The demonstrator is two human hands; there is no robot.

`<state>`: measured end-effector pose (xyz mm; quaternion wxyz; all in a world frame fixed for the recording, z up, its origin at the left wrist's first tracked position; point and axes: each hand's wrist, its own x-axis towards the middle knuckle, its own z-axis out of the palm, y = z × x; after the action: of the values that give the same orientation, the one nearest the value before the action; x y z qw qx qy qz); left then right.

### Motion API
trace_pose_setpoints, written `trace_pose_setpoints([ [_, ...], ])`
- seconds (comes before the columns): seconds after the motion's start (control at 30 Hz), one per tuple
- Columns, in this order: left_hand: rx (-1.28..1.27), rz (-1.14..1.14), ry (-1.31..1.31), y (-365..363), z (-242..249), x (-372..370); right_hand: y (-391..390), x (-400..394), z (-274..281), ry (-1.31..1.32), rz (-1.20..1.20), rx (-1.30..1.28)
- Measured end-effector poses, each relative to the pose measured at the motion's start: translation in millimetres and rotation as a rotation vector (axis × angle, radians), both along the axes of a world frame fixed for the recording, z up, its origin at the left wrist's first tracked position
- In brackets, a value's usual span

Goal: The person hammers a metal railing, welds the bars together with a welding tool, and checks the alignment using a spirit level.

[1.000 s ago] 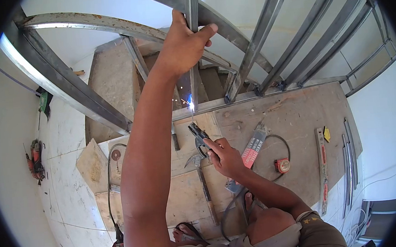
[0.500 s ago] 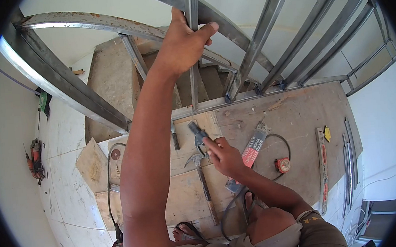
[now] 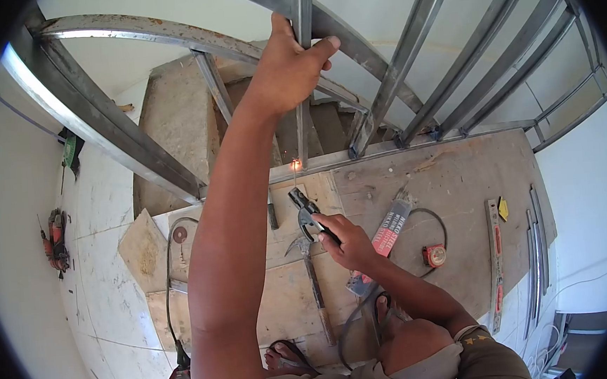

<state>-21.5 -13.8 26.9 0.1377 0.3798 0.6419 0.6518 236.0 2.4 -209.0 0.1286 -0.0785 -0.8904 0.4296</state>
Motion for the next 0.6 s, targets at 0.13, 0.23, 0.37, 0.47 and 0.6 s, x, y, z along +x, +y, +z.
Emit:
trace_pose_setpoints([
  [0.13,-0.015,-0.026,0.088,0.0,-1.3,-4.8,1.5,-3.5,-5.5,0.003,-0.038,-0.009],
  [0.23,-0.015,-0.029,0.116,-1.2,0.4,-3.8,2.9,-6.4,-5.8,0.007,-0.046,-0.018],
  [0.37,-0.04,-0.032,0.116,-2.2,-0.4,-5.6,3.5,-7.7,-7.7,0.026,-0.046,-0.004],
  [0.47,-0.014,-0.043,0.124,-0.9,-1.7,-6.9,3.1,-5.4,-8.2,0.016,-0.044,-0.017],
  [0.6,0.035,-0.071,0.101,3.6,-7.4,-11.5,1.1,-1.7,-4.4,0.034,-0.044,0.008],
])
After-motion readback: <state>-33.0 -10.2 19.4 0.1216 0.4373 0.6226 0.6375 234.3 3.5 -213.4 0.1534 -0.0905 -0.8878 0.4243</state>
